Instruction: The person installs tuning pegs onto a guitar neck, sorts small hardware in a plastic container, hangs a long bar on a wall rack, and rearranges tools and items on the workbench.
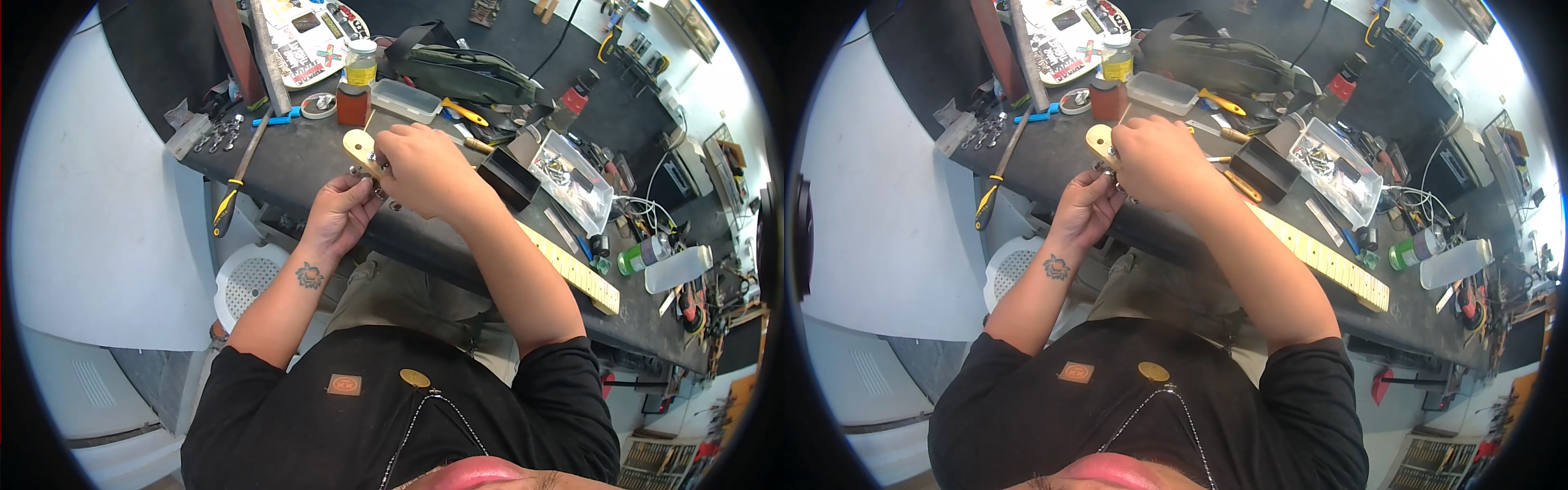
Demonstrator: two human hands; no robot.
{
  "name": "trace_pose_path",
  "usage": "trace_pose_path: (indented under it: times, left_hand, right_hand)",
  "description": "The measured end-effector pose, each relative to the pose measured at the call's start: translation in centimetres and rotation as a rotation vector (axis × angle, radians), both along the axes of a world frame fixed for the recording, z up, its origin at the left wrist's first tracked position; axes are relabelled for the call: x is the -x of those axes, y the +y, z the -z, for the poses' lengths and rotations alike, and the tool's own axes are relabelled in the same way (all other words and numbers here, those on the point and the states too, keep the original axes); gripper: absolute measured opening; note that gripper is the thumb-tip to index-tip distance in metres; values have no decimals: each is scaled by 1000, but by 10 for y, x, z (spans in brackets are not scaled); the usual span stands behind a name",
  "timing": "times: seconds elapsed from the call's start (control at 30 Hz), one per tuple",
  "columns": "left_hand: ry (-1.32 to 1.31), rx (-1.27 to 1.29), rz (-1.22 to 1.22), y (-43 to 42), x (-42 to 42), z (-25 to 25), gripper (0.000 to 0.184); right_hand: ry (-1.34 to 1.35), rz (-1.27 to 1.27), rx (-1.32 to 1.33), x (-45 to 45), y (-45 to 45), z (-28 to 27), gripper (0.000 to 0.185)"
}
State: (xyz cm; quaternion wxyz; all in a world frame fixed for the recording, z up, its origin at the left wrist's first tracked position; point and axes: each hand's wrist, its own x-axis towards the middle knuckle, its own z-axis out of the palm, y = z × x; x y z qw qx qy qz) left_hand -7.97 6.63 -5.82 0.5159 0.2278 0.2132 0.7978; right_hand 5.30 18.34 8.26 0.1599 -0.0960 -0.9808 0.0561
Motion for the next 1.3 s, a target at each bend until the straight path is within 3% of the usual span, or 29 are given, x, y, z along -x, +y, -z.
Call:
trace_pose_path:
  times: [0.13,0.23,0.33,0.63,0.83,0.93,1.03,1.3]
  left_hand:
    - [-3,-19,6,0,3,6,10]
    - [10,-28,-3,0,1,3,10]
    - [8,-24,-6,1,0,4,9]
    - [-46,-29,3,-1,-2,-2,12]
    - [-26,-45,12,0,2,6,10]
    - [-42,-38,1,0,0,4,10]
    - [-53,-41,0,0,-1,2,11]
    - [-33,-30,-2,-1,-1,0,9]
  right_hand:
    - [146,-86,260,-3,4,10,18]
    - [272,60,181,-3,-3,9,20]
    - [9,202,-49,-4,-7,3,24]
    - [30,70,11,1,-3,3,18]
    - [144,-50,420,-5,-3,3,19]
    - [298,105,66,-6,-9,6,21]
    - [97,174,80,-4,-8,4,20]
    - [109,96,-72,1,-6,6,17]
